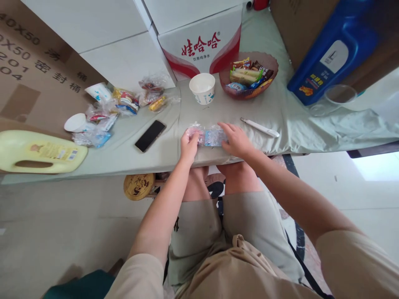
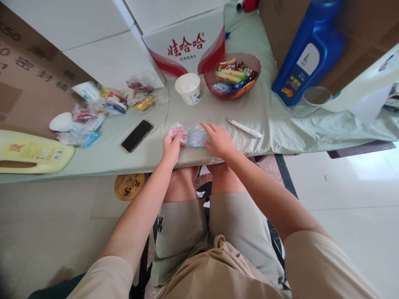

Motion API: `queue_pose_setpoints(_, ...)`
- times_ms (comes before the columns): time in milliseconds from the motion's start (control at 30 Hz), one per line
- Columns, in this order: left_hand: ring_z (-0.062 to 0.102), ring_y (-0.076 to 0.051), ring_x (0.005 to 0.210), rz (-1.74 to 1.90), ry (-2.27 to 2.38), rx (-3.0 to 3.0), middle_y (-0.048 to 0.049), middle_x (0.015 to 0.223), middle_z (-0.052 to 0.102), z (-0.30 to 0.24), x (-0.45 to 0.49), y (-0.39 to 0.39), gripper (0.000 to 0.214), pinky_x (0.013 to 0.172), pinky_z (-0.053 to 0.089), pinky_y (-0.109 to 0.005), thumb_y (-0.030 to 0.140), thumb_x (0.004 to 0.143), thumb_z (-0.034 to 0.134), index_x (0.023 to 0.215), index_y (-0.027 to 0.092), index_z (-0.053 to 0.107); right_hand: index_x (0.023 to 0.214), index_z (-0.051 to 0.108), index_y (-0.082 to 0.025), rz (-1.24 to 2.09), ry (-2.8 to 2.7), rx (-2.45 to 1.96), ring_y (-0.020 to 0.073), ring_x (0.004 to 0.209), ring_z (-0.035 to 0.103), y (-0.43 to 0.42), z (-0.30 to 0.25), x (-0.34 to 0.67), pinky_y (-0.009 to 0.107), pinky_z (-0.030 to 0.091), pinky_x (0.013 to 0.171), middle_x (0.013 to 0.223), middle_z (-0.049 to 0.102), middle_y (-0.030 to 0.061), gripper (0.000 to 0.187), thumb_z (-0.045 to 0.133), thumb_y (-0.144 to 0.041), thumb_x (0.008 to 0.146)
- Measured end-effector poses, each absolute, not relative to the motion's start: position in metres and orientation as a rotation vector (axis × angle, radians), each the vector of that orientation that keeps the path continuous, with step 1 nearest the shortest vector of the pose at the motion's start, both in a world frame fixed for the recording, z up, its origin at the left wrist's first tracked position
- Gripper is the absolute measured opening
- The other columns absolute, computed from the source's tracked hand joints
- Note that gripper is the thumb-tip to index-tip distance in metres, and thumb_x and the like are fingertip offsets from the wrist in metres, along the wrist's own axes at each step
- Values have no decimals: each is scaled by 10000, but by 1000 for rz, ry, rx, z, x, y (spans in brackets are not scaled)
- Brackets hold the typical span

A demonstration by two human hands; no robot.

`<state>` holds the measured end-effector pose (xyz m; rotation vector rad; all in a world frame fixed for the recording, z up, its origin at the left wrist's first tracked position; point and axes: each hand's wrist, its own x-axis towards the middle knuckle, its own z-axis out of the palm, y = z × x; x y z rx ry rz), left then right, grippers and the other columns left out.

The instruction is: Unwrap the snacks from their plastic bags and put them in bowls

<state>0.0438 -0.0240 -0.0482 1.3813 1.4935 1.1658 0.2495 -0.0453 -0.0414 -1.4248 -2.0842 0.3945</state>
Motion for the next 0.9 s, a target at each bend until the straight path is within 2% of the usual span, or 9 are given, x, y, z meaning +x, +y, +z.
queue_pose_setpoints(67, 690, -152, 852, 1169, 1495, 1261, -56, 1012, 684, -45, 34, -24, 229, 738, 558, -282, 343, 888, 556, 1085, 230, 525, 1427, 532, -163, 465, -2137, -1406, 313, 1043, 632, -36, -39, 241, 470, 483, 937, 1110, 723, 131, 686, 518, -126, 743)
queue_pose_setpoints(133, 685, -138, 805, 1169, 1503, 1222, -47, 1025, 677, -40, 22, -25, 316, 686, 551, -258, 281, 852, 567, 1154, 259, 477, 1274, 652, -186, 480, -2155, -1363, 289, 921, 635, -32, -36, 242, 443, 485, 884, 947, 718, 105, 554, 506, -115, 745)
queue_pose_setpoints(267, 641, -116, 675, 1250, 1553, 1241, 2, 889, 617, -28, -1, -24, 405, 652, 543, -253, 135, 752, 557, 1130, 266, 492, 888, 697, -215, 485, -2006, -1261, 257, 893, 626, -38, -32, 264, 408, 500, 850, 930, 670, 90, 227, 526, -163, 748)
queue_pose_setpoints(400, 602, -131, 645, 1153, 1647, 1322, 9, 819, 549, -19, -9, -16, 331, 648, 533, -282, 94, 742, 528, 1034, 236, 588, 785, 622, -228, 492, -1825, -1413, 262, 853, 620, -46, -37, 293, 435, 524, 828, 871, 635, 69, 134, 534, -181, 696)
queue_pose_setpoints(467, 614, -156, 751, 1090, 1693, 1486, -12, 866, 556, -18, -8, -12, 308, 762, 552, -320, 129, 794, 545, 1063, 241, 643, 805, 639, -221, 412, -1784, -1539, 295, 915, 625, -53, -39, 305, 493, 515, 878, 937, 641, 100, 186, 520, -158, 677)
queue_pose_setpoints(533, 616, -201, 1001, 1008, 1676, 1726, -57, 1065, 571, -21, -5, -7, 266, 956, 528, -367, 209, 808, 652, 1068, 240, 694, 880, 673, -209, 280, -1769, -1626, 337, 1034, 614, -58, -39, 313, 553, 479, 951, 1075, 639, 144, 275, 504, -132, 678)
queue_pose_setpoints(633, 559, -257, 1213, 810, 1584, 1966, -91, 1312, 519, -30, -1, -3, 189, 1091, 464, -430, 229, 740, 778, 922, 203, 735, 1113, 668, -213, 187, -1855, -1577, 368, 1212, 557, -61, -34, 308, 592, 422, 1043, 1288, 601, 163, 422, 511, -150, 726)
queue_pose_setpoints(767, 593, -233, 1207, 881, 1504, 2142, -96, 1274, 585, -22, 2, -7, 46, 1120, 451, -450, 189, 821, 687, 820, 182, 732, 1388, 529, -185, 218, -2128, -1462, 397, 1373, 455, -52, -9, 282, 614, 325, 1140, 1438, 551, 170, 616, 560, -305, 785)
queue_pose_setpoints(900, 643, -216, 1151, 943, 1313, 2377, -85, 1204, 667, 10, -2, -17, 92, 1046, 511, -413, 193, 849, 640, 822, 189, 728, 1438, 488, -183, 126, -2247, -1358, 404, 1456, 366, -39, 26, 268, 609, 278, 1164, 1552, 464, 157, 620, 491, -357, 843)
